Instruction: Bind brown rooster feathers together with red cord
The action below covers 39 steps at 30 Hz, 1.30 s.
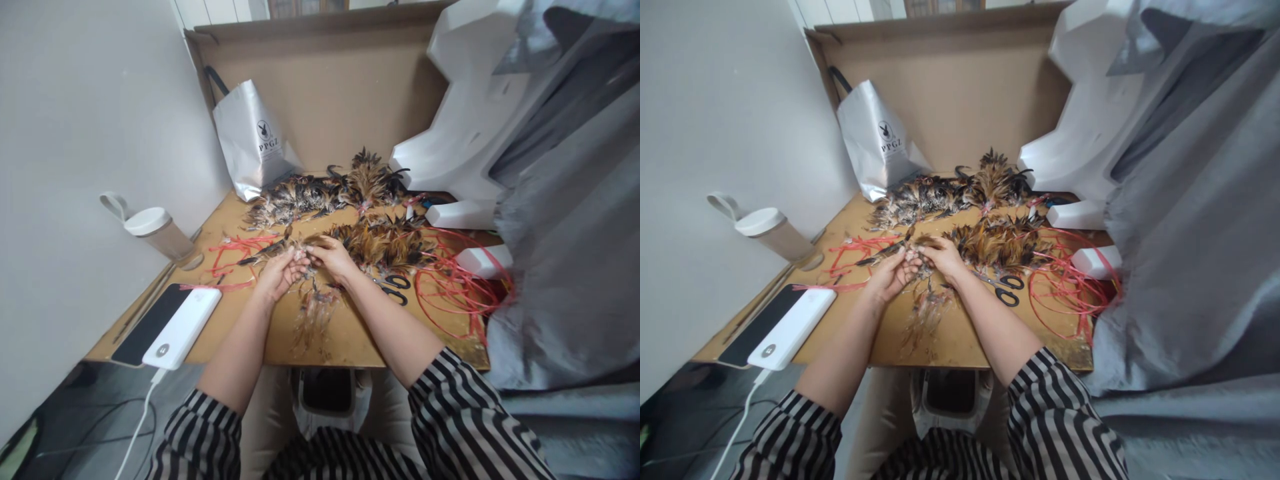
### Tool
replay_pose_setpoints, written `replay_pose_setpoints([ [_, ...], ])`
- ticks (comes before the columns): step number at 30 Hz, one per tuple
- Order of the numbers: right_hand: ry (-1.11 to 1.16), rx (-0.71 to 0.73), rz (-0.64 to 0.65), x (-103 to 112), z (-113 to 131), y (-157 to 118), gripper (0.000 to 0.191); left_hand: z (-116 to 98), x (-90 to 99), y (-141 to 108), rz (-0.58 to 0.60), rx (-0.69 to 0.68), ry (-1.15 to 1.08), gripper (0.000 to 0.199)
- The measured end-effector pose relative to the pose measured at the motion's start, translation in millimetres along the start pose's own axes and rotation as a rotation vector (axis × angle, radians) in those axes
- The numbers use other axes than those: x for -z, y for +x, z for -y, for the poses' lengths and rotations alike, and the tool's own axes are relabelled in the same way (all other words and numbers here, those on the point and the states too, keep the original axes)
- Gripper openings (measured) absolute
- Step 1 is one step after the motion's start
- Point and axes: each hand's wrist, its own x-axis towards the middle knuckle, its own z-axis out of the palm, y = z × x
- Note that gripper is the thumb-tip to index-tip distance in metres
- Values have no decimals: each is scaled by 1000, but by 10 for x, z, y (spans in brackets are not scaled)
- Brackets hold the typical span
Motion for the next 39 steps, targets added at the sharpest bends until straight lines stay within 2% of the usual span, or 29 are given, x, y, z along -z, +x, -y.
replay_pose_setpoints([
  [3, -2, -11, 19, -1, -10, -1, 30, -21, 21, -16, 42, 88, -79, 29],
  [5, -6, -13, 29, -6, -31, 6, 28, -21, 16, -24, 49, 73, -63, 21],
  [8, 3, -45, -57, -4, -78, 33, 34, -3, -4, -14, -15, -37, -2, 18],
  [11, -4, -112, -168, 14, -118, 61, 38, 23, -20, 19, -164, -194, 98, 20],
  [13, -30, -116, -164, 17, -127, 65, 32, 37, -31, 38, -238, -278, 177, 21],
  [17, -67, -68, -105, -26, -106, 32, 27, 54, -56, 48, -283, -347, 309, 22],
  [24, -105, -8, -93, -52, -91, 11, 24, 73, -72, 41, -295, -332, 375, 24],
  [30, -265, 40, -97, -9, -131, 36, 21, 62, -69, 50, -294, -299, 374, 26],
  [39, -230, 32, -91, -1, -165, 34, 22, 52, -83, 22, -254, -281, 413, 29],
])
